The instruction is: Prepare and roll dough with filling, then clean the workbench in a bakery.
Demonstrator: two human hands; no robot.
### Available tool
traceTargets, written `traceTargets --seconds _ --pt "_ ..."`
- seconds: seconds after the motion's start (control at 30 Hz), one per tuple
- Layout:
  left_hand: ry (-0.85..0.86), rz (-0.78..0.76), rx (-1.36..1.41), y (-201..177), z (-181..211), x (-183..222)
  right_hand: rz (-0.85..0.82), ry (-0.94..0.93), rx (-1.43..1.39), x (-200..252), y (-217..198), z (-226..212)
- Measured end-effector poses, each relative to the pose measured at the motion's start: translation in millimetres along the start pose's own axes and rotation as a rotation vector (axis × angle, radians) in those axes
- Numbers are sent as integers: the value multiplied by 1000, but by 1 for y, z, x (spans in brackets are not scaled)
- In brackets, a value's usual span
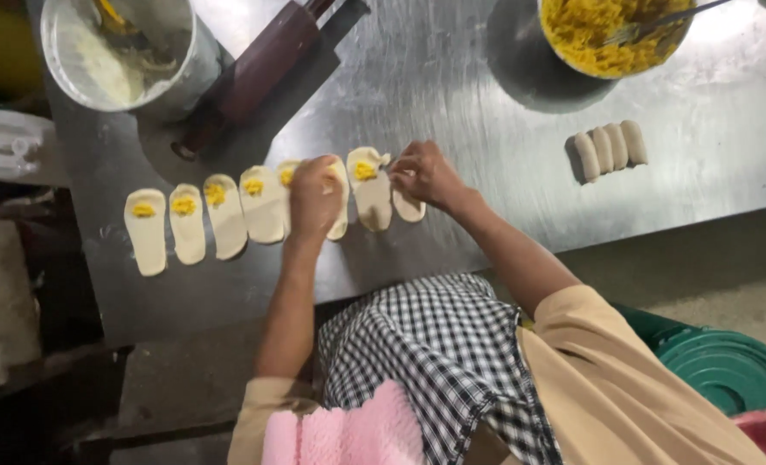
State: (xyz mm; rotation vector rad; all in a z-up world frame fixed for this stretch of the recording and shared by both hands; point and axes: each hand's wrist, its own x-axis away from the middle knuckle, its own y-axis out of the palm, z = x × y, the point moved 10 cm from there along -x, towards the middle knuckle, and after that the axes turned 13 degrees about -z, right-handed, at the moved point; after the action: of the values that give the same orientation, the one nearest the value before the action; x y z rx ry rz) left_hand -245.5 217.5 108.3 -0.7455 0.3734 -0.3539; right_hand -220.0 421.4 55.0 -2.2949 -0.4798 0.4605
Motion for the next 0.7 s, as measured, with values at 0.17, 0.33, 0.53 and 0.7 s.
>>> traceTargets --seconds 0.17,0.33,0.53,0.7 --pt "-343 247 -53 -92 -68 123 -12 76 132 11 0 -26" --pt "-397 429 -313 -132 -122 228 85 10 84 -2 -17 -33" --pt "-514 538 -543 -135 -123 245 -57 816 258 -34 8 37" --pt "-491 520 -530 -143 -113 240 99 735 579 -45 19 18"
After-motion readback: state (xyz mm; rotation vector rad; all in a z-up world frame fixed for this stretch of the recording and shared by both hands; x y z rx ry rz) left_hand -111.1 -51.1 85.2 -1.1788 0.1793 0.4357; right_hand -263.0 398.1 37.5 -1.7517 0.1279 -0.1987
